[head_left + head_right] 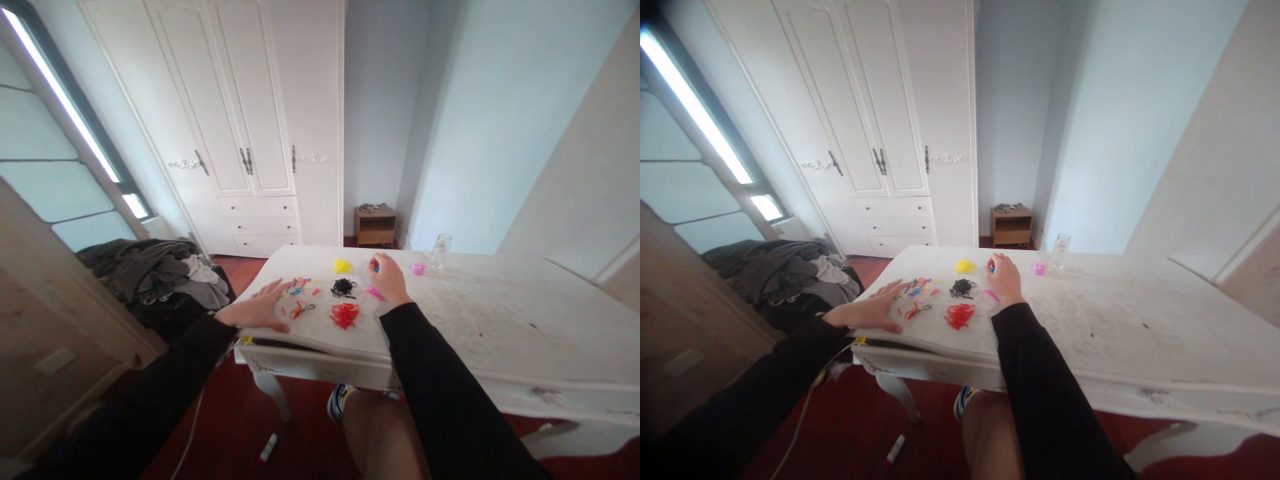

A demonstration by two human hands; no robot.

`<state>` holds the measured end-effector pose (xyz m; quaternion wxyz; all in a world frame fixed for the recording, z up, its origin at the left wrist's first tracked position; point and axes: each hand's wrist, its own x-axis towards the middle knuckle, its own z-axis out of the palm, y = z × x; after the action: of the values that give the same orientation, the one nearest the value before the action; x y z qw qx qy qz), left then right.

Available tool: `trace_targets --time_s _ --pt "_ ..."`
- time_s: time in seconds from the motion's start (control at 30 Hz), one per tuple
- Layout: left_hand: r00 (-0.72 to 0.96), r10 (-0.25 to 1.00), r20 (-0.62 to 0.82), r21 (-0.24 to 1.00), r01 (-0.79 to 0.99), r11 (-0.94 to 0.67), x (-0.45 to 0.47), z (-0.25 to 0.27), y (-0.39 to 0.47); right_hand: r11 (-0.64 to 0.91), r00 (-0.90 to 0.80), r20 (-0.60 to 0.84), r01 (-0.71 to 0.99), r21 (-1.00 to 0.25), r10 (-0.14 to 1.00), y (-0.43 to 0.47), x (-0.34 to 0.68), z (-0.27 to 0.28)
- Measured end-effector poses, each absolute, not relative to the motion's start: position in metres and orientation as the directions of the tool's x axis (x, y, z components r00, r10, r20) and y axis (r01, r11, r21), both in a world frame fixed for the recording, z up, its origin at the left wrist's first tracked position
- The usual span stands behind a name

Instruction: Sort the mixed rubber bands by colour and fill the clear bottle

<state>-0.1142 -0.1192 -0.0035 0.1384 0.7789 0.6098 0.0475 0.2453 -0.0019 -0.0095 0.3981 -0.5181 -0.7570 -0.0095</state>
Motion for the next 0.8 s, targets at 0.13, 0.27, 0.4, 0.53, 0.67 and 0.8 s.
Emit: trace_targets --time_s 0.13,0.27,0.4,0.53,0.67,0.8 --pt "0.154 0.987 0.036 0.260 0.952 -0.158 -0.084 -0.016 -0.137 0.457 -0.150 0.605 0.798 -0.393 0.782 -0.004 0.245 -0.010" --pt "0.196 0.979 0.059 0.280 0.938 -0.204 -0.069 -0.015 -0.126 0.453 -0.144 0.609 0.802 -0.390 0.780 -0.005 0.246 -0.010" --pt "0.201 0.977 0.073 0.274 0.938 -0.214 -0.066 -0.019 -0.105 0.456 -0.149 0.603 0.797 -0.396 0.784 -0.004 0.247 -0.010" --pt "0.217 0.960 0.176 0.251 0.933 -0.257 -0.062 -0.024 -0.090 0.463 -0.159 0.598 0.793 -0.397 0.785 -0.002 0.247 -0.011" --pt "0.228 0.934 0.274 0.277 0.912 -0.304 -0.059 -0.025 -0.077 0.463 -0.159 0.596 0.791 -0.401 0.787 -0.002 0.247 -0.012" --pt "0.250 0.917 0.312 0.304 0.888 -0.345 -0.055 -0.025 -0.063 0.465 -0.169 0.582 0.786 -0.407 0.795 -0.001 0.248 -0.013"
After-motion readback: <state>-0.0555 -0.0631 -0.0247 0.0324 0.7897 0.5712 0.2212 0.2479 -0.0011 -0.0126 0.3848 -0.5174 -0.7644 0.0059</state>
